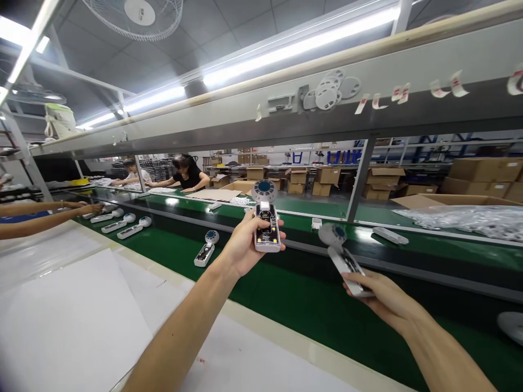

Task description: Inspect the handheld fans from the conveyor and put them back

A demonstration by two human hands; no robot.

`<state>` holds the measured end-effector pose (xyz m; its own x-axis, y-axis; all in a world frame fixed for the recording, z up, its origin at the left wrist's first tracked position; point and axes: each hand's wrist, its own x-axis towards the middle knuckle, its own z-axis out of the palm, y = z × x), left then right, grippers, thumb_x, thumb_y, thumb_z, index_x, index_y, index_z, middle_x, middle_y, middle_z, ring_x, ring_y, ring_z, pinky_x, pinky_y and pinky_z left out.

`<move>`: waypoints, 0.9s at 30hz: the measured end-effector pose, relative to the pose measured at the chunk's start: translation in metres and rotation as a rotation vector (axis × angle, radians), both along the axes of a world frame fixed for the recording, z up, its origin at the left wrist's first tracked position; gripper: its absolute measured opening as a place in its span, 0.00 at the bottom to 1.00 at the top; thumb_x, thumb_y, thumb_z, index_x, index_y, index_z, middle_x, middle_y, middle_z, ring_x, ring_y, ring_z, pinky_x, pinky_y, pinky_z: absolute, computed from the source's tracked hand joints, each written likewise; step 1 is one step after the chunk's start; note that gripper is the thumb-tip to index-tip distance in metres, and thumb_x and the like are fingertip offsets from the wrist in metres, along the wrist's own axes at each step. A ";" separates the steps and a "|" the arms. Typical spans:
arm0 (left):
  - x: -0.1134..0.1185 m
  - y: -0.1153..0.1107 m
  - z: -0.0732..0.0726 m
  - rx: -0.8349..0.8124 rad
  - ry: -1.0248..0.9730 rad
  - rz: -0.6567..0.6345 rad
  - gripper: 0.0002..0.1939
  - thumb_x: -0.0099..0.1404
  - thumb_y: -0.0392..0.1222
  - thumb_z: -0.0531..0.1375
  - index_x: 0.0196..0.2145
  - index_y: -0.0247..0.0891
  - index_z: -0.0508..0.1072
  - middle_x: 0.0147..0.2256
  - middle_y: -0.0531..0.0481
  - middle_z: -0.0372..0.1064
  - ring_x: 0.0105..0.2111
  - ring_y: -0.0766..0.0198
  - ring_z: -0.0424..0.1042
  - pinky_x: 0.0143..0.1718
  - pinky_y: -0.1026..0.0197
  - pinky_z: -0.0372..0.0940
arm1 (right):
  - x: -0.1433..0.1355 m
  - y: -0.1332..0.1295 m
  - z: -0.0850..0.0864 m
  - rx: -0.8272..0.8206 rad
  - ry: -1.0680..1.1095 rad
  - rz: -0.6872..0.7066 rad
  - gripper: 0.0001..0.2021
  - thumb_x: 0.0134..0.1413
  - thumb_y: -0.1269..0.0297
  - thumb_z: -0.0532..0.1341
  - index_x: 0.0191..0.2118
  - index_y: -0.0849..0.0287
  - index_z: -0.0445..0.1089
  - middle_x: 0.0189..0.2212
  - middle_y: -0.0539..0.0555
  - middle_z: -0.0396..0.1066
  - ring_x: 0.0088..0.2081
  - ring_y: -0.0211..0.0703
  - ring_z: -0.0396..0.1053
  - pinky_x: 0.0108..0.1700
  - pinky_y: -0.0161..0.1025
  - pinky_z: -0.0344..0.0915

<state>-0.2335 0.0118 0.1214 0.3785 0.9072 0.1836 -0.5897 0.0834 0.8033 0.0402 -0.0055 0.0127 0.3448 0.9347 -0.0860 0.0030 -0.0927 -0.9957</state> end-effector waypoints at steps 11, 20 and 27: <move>-0.005 -0.016 0.011 0.111 0.023 -0.006 0.33 0.55 0.28 0.58 0.57 0.44 0.55 0.45 0.45 0.70 0.38 0.55 0.77 0.33 0.54 0.75 | -0.059 -0.043 0.092 0.108 0.115 -0.090 0.08 0.55 0.65 0.58 0.39 0.61 0.72 0.36 0.63 0.77 0.28 0.44 0.74 0.28 0.34 0.74; -0.011 -0.014 0.009 0.382 0.089 -0.060 0.43 0.52 0.33 0.63 0.62 0.48 0.51 0.47 0.46 0.70 0.33 0.59 0.77 0.32 0.55 0.74 | -0.086 -0.055 0.093 0.422 -0.001 0.152 0.29 0.46 0.63 0.64 0.54 0.53 0.53 0.44 0.56 0.74 0.36 0.50 0.78 0.37 0.49 0.77; -0.012 -0.026 0.012 0.432 0.129 -0.118 0.41 0.53 0.33 0.64 0.61 0.49 0.52 0.51 0.44 0.69 0.33 0.57 0.77 0.31 0.56 0.74 | -0.096 -0.076 0.105 0.494 0.052 0.325 0.32 0.48 0.63 0.64 0.59 0.48 0.51 0.44 0.52 0.71 0.40 0.50 0.77 0.40 0.49 0.77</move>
<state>-0.2452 -0.0139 0.1338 0.5189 0.7071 0.4803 -0.4896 -0.2147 0.8451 -0.0559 -0.0816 0.1172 0.0408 0.9251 0.3776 -0.0962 0.3798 -0.9201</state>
